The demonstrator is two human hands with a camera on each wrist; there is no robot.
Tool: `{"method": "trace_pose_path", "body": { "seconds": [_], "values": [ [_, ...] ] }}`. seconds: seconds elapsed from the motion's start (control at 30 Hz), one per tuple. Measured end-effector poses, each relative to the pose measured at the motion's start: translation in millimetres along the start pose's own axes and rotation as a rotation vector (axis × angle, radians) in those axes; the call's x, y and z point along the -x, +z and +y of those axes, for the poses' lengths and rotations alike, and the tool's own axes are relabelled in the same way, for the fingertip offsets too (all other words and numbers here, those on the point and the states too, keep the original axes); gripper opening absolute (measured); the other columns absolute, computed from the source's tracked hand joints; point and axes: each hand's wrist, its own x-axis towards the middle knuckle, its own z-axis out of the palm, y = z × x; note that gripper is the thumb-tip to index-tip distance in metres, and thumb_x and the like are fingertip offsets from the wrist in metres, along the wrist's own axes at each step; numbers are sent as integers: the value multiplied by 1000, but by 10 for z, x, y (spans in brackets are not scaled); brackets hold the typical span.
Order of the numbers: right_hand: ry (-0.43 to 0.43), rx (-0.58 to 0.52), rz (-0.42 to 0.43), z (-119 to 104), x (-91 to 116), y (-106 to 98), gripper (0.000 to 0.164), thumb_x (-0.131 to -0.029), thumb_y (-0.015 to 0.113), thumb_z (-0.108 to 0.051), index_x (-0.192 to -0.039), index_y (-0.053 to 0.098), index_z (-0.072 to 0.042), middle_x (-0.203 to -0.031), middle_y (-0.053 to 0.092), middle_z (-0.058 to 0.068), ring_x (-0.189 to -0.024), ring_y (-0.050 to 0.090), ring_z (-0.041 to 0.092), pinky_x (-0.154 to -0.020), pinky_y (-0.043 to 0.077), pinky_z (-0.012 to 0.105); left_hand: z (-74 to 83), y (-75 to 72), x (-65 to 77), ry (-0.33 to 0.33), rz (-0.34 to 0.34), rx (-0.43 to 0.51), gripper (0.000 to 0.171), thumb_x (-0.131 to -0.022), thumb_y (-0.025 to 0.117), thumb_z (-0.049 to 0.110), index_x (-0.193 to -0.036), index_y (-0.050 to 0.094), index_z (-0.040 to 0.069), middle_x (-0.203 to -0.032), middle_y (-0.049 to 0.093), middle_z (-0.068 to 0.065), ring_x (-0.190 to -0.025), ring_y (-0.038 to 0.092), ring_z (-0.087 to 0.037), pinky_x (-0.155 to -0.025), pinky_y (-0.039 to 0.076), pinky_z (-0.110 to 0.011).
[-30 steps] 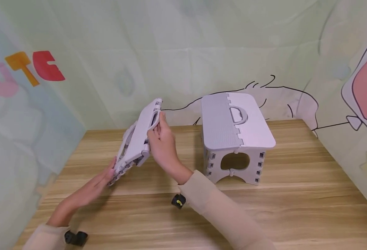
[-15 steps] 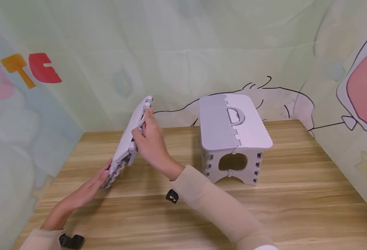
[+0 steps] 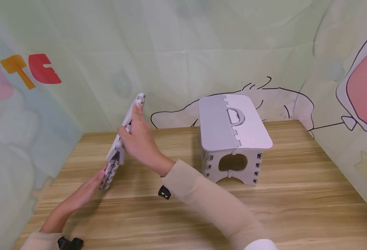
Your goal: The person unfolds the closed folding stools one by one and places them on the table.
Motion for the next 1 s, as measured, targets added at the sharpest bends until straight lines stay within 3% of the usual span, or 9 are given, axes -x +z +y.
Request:
{"method": "trace_pose_path", "body": {
  "seconds": [0.07, 0.1, 0.17, 0.2, 0.23, 0.27, 0.43, 0.73, 1.0],
  "values": [
    [-2, 11, -7, -20, -17, 19, 71, -99, 49, -8, -158, 10, -1, -164, -3, 7, -71, 46, 5, -59, 43, 18, -2, -5, 10, 4, 9, -1, 56, -112, 17, 23, -155, 1, -8, -160, -2, -32, -144, -1, -53, -108, 7, -9],
    [-5, 22, -10, -25, -26, 28, 71, -99, 49, -9, -158, 10, 0, -164, -2, 8, -92, 54, 3, -70, 47, 16, 0, -10, 13, 8, 13, -1, 55, -112, 17, 23, -155, 2, -9, -160, -1, -33, -144, 0, -53, -107, 8, -8],
    [-9, 42, -16, -41, -46, 46, 71, -99, 49, -10, -157, 10, -1, -164, -2, 8, -135, 37, 3, -93, 45, 13, -1, -18, 16, 7, 18, 0, 55, -112, 16, 23, -155, 3, -10, -159, 0, -34, -144, 1, -54, -104, 10, -4],
    [-14, 65, -20, -52, -56, 53, 72, -99, 49, -11, -157, 9, 0, -164, -2, 8, -139, 34, 5, -98, 42, 14, 1, -23, 16, 6, 17, 7, 55, -112, 16, 23, -154, 3, -10, -159, 1, -34, -144, 2, -54, -103, 11, -3],
    [-18, 90, -24, -63, -64, 58, 72, -99, 50, -11, -157, 9, 0, -164, -2, 8, -146, 15, 5, -107, 32, 15, 0, -27, 15, 8, 19, 10, 55, -112, 16, 22, -154, 3, -11, -159, 2, -35, -143, 2, -54, -103, 11, -3],
    [-19, 119, -32, -77, -71, 61, 72, -99, 50, -12, -157, 9, 0, -164, -2, 7, -146, 2, 5, -113, 22, 17, -1, -32, 12, 11, 22, 14, 55, -112, 16, 22, -154, 4, -12, -158, 2, -36, -143, 3, -55, -102, 12, -2],
    [-15, 284, -81, -150, -122, 73, 71, -102, 52, -18, -157, 12, 2, -165, 3, 12, -148, 0, 8, -116, 8, 19, -29, -50, 3, 38, 48, 30, 54, -112, 18, 18, -150, 8, -18, -155, 5, -40, -141, 4, -57, -99, 13, 2],
    [15, 457, -149, -264, -260, 165, 68, -105, 49, -27, -158, 15, 0, -165, 6, 15, -148, 12, 17, -112, 28, 24, -56, -78, 17, 8, 62, 122, 55, -112, 15, 21, -148, 13, -21, -152, 13, -43, -141, 12, -46, -100, 23, -2],
    [18, 543, -209, -360, -369, 272, 67, -107, 44, -33, -158, 16, -2, -166, 7, 12, -148, 13, 15, -116, 21, 24, -48, -115, 38, -75, 44, 194, 64, -112, 12, 29, -146, 5, -25, -151, 6, -45, -139, 6, -57, -100, 26, -6]
  ]
}}
